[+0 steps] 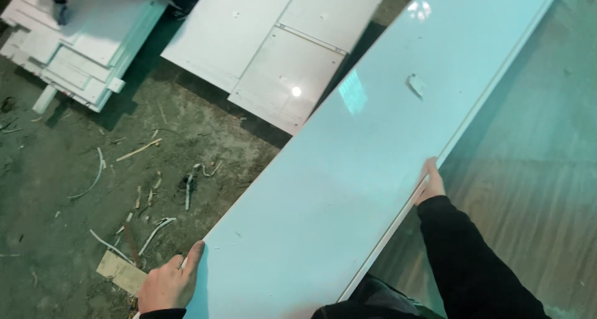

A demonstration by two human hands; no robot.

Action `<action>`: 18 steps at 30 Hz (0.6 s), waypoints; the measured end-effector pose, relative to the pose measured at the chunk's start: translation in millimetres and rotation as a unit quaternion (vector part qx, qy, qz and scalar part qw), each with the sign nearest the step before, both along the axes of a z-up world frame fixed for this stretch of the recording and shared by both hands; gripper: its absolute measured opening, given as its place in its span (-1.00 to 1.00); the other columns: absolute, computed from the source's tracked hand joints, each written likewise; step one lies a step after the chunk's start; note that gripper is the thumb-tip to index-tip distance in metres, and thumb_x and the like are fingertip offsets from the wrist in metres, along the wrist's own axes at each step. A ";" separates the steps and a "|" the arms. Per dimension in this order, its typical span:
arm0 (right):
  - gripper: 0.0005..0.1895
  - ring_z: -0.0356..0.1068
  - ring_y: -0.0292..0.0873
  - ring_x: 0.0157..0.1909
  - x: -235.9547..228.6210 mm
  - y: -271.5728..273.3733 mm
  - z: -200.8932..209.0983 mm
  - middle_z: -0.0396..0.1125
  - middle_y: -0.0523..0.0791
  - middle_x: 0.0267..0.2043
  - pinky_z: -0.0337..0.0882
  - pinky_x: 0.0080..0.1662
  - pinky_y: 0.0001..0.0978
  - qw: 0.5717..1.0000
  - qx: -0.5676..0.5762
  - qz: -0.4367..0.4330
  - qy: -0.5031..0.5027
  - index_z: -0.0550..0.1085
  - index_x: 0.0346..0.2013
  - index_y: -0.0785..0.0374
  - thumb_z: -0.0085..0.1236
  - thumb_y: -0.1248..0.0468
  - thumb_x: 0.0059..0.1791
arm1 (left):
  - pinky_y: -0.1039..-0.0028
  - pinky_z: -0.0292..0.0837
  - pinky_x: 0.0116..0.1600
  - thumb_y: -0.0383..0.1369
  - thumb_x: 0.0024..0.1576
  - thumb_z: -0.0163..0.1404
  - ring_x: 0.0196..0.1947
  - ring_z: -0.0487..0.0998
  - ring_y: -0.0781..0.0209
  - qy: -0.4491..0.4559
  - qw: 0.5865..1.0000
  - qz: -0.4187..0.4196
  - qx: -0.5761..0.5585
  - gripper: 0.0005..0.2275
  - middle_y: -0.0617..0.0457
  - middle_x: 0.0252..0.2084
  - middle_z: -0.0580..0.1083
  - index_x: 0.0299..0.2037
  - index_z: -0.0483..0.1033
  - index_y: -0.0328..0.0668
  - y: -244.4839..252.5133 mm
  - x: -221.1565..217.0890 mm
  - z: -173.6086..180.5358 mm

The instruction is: The person uses a handheld router to shape the edges of white wood panels. They position the panels on a workbench, guide the router along the edges, and then move the finished panels to a stack on the floor.

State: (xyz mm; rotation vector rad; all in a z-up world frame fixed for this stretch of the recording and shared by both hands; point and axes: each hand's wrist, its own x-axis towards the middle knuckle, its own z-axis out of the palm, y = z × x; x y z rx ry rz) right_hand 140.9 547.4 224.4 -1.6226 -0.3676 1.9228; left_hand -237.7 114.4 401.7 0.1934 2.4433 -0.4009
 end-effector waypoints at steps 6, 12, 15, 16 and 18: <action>-0.01 0.04 0.02 0.56 -79.0 -14.9 17.6 0.00 -0.02 0.55 0.08 0.54 -0.03 0.998 -0.004 0.008 0.067 0.04 0.50 0.17 -0.22 -0.42 -0.01 | 0.23 -0.03 -0.40 0.39 0.14 -0.34 -0.62 0.09 0.16 0.185 0.963 -0.181 0.079 -0.40 0.05 -0.59 0.10 -0.54 0.22 0.05 -74.2 -77.3 -39.8; -0.13 0.25 -0.12 0.41 -134.2 -12.9 -83.8 0.27 -0.19 0.38 0.21 0.41 -0.07 0.991 0.050 -0.027 0.125 0.30 0.30 -0.12 -0.11 -0.53 -0.11 | 0.33 0.10 -0.37 0.28 0.16 -0.21 -0.63 0.23 0.35 0.176 0.919 -0.351 -0.019 -0.60 0.21 -0.56 0.17 -0.04 0.05 0.36 -174.1 -217.2 -77.1; 0.02 0.01 -0.05 0.59 -197.4 -30.3 -10.0 -0.03 -0.15 0.59 0.04 0.55 0.00 0.994 0.070 0.011 0.081 0.01 0.53 -0.05 -0.32 -0.51 -0.07 | 0.32 0.16 -0.32 0.12 0.23 -0.16 -0.59 0.23 0.29 0.136 0.938 -0.314 0.052 -0.67 0.19 -0.55 0.16 -0.07 0.01 0.28 -201.5 -266.1 -62.5; -0.01 -0.08 0.01 0.62 -219.5 -41.3 15.8 -0.16 -0.13 0.62 0.00 0.59 0.10 0.998 0.039 0.024 0.041 -0.11 0.56 -0.03 -0.43 -0.48 -0.01 | 0.40 0.15 -0.34 0.09 0.25 -0.17 -0.65 0.23 0.25 0.165 0.967 -0.155 0.118 -0.50 0.16 -0.66 0.09 -0.65 0.13 0.02 -206.3 -275.5 -52.0; 0.04 -0.11 0.05 0.62 -272.7 -71.4 70.9 -0.18 -0.09 0.62 0.00 0.59 0.15 1.000 -0.019 -0.009 -0.011 -0.12 0.57 0.02 -0.42 -0.52 -0.01 | 0.31 0.16 -0.33 0.13 0.32 -0.33 -0.60 0.35 0.17 0.113 0.988 -0.021 0.107 -0.45 0.11 -0.61 0.32 -0.56 0.47 0.02 -263.9 -337.7 -127.5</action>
